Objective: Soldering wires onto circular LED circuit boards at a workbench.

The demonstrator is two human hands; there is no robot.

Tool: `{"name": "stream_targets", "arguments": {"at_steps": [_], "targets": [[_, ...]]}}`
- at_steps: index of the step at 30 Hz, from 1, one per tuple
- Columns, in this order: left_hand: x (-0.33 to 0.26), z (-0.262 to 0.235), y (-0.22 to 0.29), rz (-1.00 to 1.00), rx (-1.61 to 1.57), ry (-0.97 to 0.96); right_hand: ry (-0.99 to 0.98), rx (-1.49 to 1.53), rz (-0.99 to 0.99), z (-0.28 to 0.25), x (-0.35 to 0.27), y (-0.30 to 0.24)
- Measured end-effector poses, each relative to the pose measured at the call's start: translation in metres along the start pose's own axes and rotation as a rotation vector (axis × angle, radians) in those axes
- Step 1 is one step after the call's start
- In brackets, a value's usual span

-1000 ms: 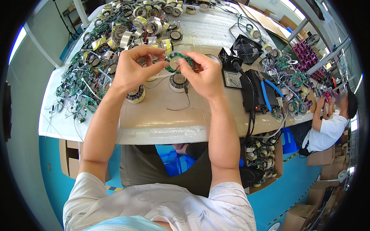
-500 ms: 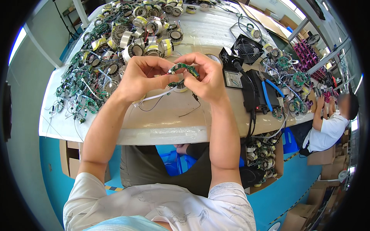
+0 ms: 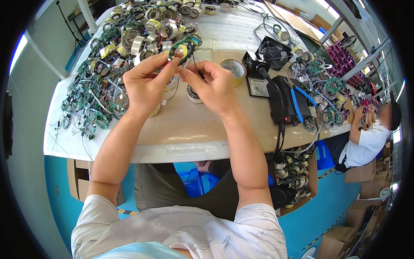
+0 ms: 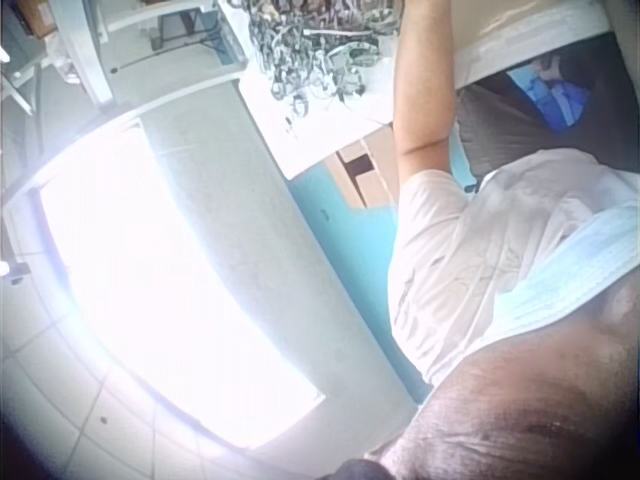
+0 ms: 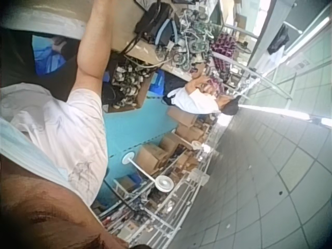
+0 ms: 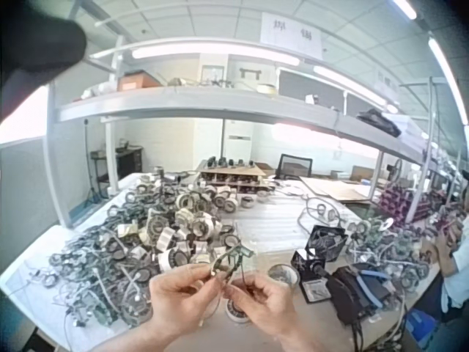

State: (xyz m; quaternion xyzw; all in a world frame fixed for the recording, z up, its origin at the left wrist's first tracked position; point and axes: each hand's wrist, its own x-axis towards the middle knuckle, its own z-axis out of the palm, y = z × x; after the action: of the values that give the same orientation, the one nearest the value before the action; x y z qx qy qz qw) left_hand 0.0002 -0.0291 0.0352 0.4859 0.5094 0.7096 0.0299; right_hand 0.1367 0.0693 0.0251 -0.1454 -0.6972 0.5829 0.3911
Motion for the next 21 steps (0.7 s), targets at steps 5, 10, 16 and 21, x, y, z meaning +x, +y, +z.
{"name": "stream_targets", "arguments": {"at_steps": [5, 10, 16, 21], "targets": [[0.005, -0.001, 0.006, -0.328, -0.346, -0.001, 0.040, 0.045, 0.031, 0.007, -0.001, 0.005], [0.005, -0.003, -0.001, -0.336, -0.357, -0.012, -0.010, 0.067, 0.046, 0.005, 0.002, 0.009], [0.009, -0.012, 0.001, -0.519, -0.599, -0.058, -0.027, 0.299, 0.068, 0.005, 0.000, 0.001], [0.021, -0.013, 0.008, -0.784, -0.797, 0.047, 0.087, 0.289, -0.045, 0.012, 0.001, 0.004]]}}
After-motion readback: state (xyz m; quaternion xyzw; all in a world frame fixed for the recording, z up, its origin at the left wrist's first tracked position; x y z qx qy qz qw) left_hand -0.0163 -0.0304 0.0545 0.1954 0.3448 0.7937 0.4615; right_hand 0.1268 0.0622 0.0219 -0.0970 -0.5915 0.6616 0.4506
